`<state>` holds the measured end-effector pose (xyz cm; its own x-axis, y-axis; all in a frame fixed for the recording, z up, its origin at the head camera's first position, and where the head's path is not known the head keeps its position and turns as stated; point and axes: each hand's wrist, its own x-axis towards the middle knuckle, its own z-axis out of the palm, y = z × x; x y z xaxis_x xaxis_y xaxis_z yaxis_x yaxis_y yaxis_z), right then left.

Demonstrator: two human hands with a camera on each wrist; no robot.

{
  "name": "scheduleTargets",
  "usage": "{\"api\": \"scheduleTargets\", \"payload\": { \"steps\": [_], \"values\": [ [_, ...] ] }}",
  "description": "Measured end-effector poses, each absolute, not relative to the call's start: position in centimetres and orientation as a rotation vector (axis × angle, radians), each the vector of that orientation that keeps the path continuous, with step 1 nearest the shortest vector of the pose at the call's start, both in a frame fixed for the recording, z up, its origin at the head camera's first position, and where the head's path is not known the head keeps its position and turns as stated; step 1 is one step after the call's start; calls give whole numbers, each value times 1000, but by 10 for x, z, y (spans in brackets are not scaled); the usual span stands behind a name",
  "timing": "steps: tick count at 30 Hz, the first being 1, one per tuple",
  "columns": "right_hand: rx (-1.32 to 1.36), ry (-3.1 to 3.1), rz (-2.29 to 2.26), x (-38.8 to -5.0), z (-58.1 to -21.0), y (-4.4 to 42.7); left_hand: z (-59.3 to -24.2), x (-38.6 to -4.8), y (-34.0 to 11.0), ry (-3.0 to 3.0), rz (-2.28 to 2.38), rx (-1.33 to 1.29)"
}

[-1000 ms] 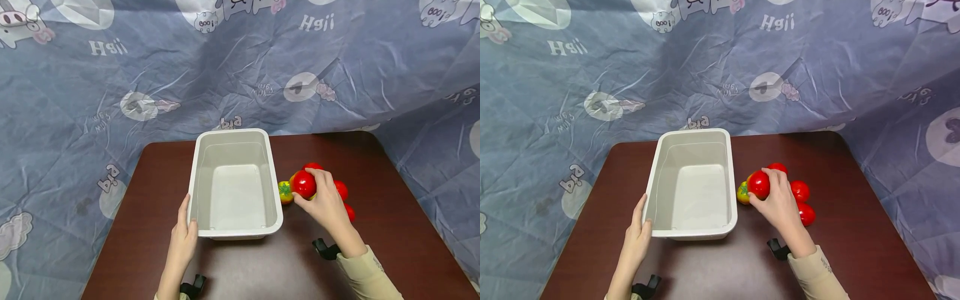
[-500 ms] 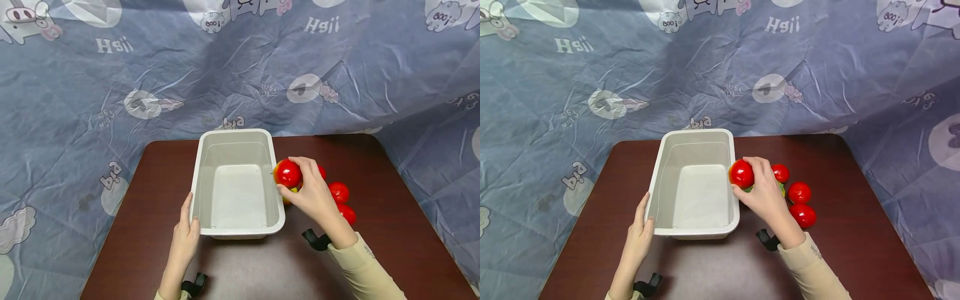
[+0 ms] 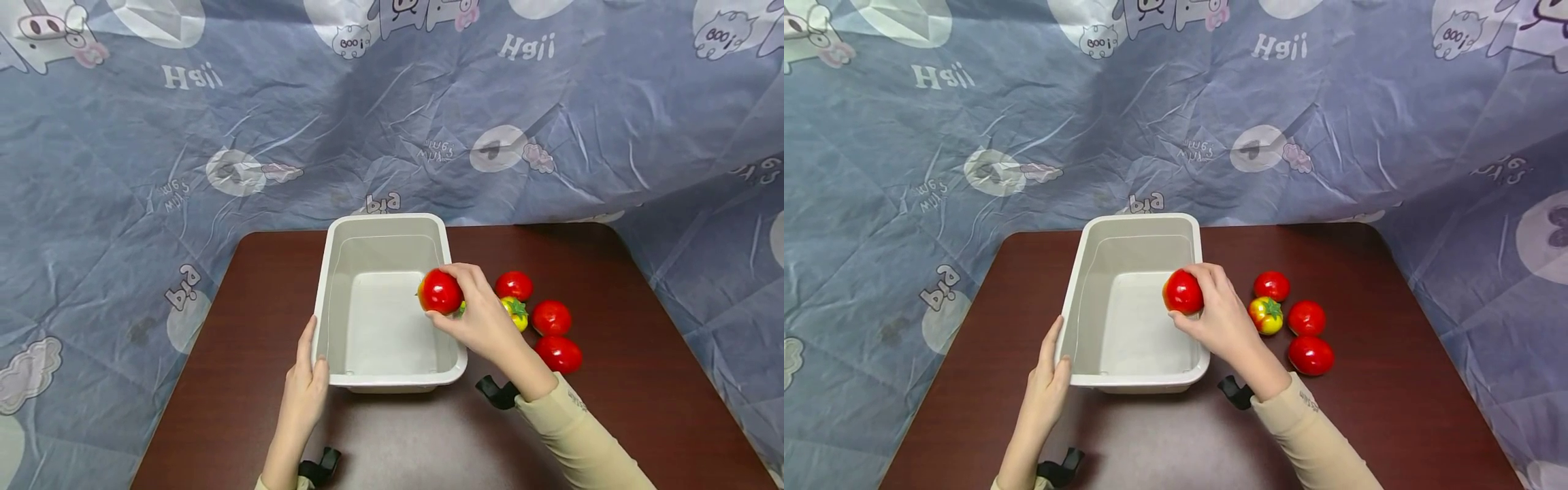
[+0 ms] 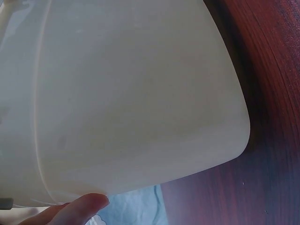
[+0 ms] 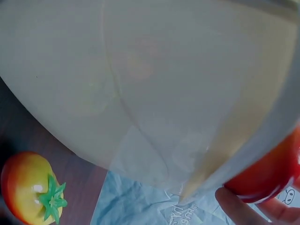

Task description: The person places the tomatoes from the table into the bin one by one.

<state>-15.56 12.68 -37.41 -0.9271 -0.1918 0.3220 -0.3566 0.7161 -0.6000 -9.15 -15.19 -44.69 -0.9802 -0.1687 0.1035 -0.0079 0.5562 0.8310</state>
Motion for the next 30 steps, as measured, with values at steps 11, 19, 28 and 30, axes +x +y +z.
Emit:
{"api": "scheduleTargets", "payload": {
  "steps": [11,19,28,30],
  "values": [
    [480,-2722,956,-157,-375,122,-447,-91,-151,-2608,-1407,143],
    [472,-2781,875,-156,-375,122,-448,-90,-151,-2610,-1401,142],
    [503,-2761,862,-156,-376,125,-447,-90,-150,-2612,-1385,159],
    [519,-2742,864,-156,-376,126,-447,-90,-150,-2612,-1382,160]
  ]
}}
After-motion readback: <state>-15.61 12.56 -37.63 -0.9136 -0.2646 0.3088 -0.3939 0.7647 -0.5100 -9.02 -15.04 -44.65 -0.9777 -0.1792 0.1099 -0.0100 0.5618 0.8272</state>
